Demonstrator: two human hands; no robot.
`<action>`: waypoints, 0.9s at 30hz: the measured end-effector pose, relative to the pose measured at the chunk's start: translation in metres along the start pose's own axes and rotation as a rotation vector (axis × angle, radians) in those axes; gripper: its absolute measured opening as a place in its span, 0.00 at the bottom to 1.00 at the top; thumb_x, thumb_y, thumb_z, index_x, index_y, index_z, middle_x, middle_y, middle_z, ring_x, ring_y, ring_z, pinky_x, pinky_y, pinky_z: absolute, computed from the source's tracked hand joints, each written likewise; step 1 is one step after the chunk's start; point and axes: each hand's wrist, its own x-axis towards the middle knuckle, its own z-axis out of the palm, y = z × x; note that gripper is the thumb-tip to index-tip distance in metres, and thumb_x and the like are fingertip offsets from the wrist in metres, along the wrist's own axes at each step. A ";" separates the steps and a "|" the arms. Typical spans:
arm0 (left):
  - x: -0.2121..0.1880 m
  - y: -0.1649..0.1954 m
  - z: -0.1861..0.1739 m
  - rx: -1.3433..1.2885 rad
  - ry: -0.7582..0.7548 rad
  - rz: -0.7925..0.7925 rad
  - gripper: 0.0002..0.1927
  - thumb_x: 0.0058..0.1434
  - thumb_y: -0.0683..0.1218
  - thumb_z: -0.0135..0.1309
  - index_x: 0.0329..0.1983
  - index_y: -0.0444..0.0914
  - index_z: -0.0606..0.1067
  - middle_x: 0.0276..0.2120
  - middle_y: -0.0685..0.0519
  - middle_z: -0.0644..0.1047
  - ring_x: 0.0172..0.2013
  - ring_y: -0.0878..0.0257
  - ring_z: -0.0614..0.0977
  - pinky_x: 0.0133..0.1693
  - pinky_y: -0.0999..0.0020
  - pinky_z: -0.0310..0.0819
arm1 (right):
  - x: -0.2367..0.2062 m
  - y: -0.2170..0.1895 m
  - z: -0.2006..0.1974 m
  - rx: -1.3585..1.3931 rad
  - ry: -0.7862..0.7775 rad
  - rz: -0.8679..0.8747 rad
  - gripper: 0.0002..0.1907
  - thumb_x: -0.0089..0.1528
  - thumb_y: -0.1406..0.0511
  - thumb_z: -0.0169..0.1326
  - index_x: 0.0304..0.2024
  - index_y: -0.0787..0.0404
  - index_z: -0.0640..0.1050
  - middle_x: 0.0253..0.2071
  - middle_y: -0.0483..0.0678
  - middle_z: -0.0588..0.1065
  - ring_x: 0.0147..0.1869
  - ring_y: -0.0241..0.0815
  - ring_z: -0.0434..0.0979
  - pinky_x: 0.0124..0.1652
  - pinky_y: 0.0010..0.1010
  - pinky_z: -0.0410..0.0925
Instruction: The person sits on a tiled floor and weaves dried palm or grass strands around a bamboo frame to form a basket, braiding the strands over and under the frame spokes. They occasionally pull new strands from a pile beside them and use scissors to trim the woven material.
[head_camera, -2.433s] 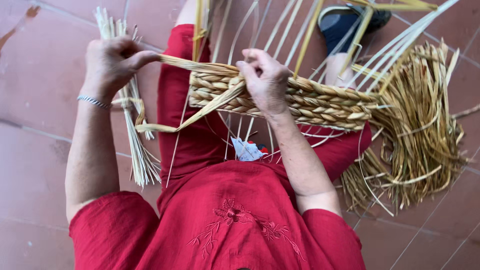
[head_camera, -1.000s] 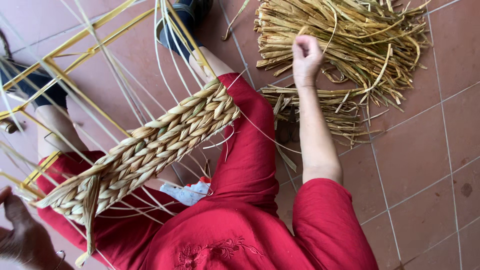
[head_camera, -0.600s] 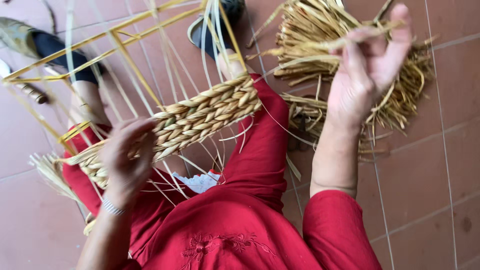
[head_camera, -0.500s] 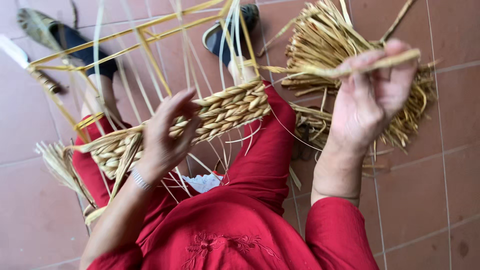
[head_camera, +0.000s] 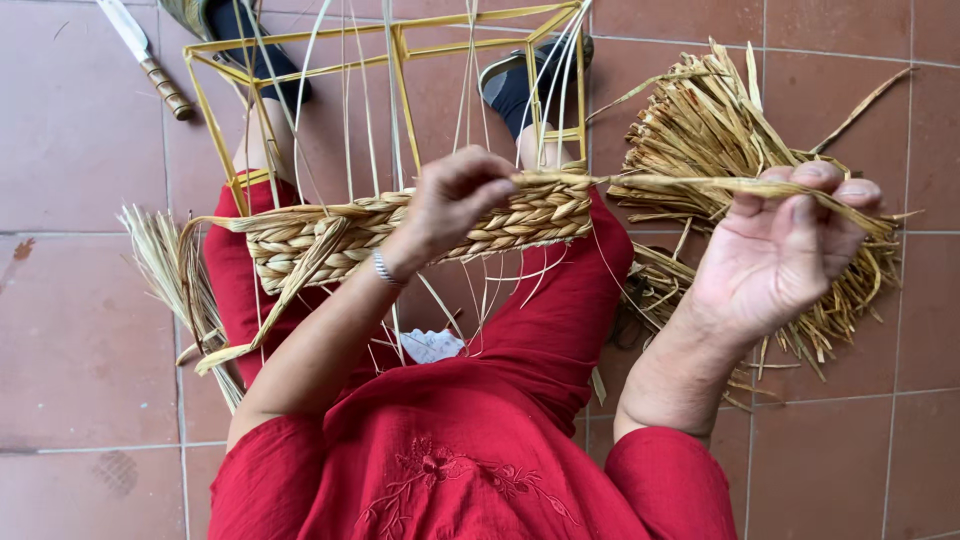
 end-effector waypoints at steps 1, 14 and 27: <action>-0.006 0.002 -0.011 -0.186 0.046 -0.093 0.06 0.69 0.39 0.57 0.48 0.34 0.79 0.41 0.52 0.81 0.42 0.65 0.85 0.48 0.68 0.84 | -0.001 0.004 -0.002 -0.046 0.018 -0.008 0.11 0.74 0.78 0.55 0.53 0.60 0.72 0.46 0.51 0.76 0.47 0.41 0.77 0.50 0.33 0.74; -0.082 0.054 -0.106 -0.652 0.530 -0.100 0.08 0.71 0.40 0.57 0.49 0.32 0.79 0.35 0.50 0.80 0.33 0.66 0.80 0.42 0.70 0.80 | -0.070 0.136 0.017 -0.292 -0.091 0.547 0.16 0.59 0.81 0.56 0.44 0.61 0.73 0.41 0.50 0.79 0.44 0.39 0.80 0.48 0.31 0.76; -0.196 0.122 -0.196 -0.262 0.855 0.164 0.08 0.85 0.46 0.50 0.53 0.39 0.65 0.30 0.48 0.71 0.27 0.60 0.71 0.35 0.65 0.71 | -0.117 0.175 0.109 -0.645 -0.983 0.565 0.08 0.63 0.73 0.60 0.45 0.64 0.80 0.43 0.46 0.79 0.46 0.35 0.78 0.47 0.27 0.73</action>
